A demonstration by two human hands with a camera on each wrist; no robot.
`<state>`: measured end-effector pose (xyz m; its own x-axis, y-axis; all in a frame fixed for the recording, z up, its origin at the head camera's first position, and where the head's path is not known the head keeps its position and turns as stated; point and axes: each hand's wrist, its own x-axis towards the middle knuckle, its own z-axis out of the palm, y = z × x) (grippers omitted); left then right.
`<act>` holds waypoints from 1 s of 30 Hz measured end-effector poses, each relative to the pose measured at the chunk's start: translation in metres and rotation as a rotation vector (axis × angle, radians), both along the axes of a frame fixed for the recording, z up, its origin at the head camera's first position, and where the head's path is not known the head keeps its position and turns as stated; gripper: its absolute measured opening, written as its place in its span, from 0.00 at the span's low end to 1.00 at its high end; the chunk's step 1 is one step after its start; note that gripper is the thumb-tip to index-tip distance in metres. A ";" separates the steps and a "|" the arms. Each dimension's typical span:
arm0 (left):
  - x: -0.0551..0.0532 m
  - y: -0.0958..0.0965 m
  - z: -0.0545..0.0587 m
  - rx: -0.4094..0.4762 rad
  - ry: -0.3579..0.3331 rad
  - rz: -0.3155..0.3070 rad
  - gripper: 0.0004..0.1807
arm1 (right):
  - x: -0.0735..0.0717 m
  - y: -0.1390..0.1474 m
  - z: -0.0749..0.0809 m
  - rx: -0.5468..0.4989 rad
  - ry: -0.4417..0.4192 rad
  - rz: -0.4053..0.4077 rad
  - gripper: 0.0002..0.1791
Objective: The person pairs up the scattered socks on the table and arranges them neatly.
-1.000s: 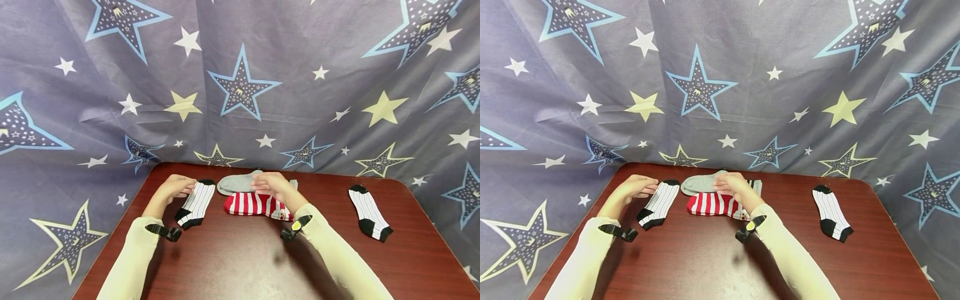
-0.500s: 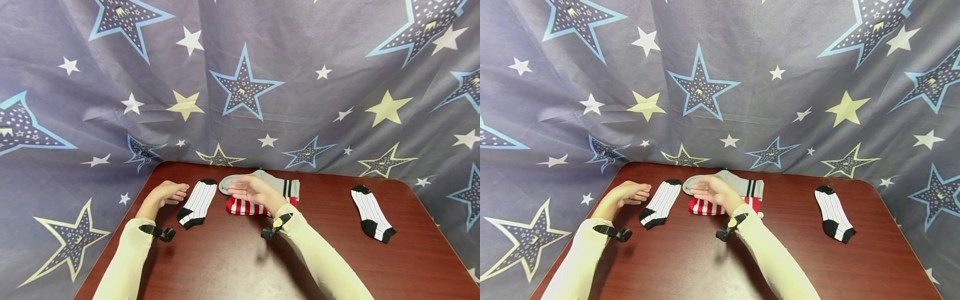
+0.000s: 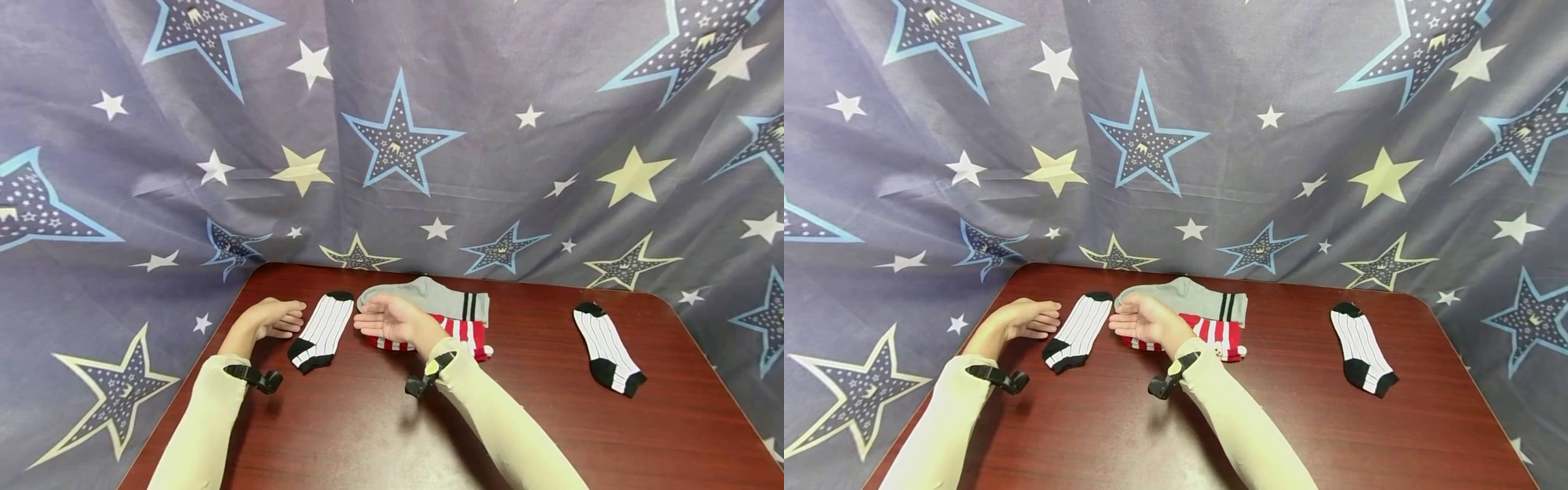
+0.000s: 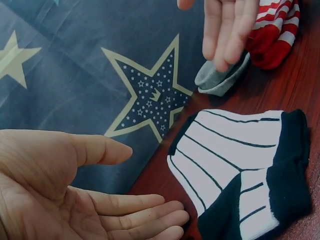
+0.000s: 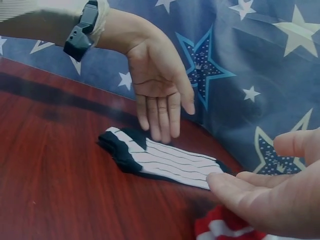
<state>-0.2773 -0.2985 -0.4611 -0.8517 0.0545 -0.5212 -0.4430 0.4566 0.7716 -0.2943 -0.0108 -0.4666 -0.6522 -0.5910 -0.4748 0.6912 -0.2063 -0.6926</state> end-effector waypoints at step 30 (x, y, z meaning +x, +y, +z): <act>0.002 0.003 -0.009 0.072 -0.048 0.071 0.22 | 0.017 -0.031 -0.016 0.027 -0.045 -0.003 0.33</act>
<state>-0.2758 -0.2950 -0.4697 -0.8291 0.0335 -0.5580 -0.5091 0.3671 0.7785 -0.2772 -0.0422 -0.4825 -0.6314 -0.5758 -0.5194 0.7211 -0.1897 -0.6664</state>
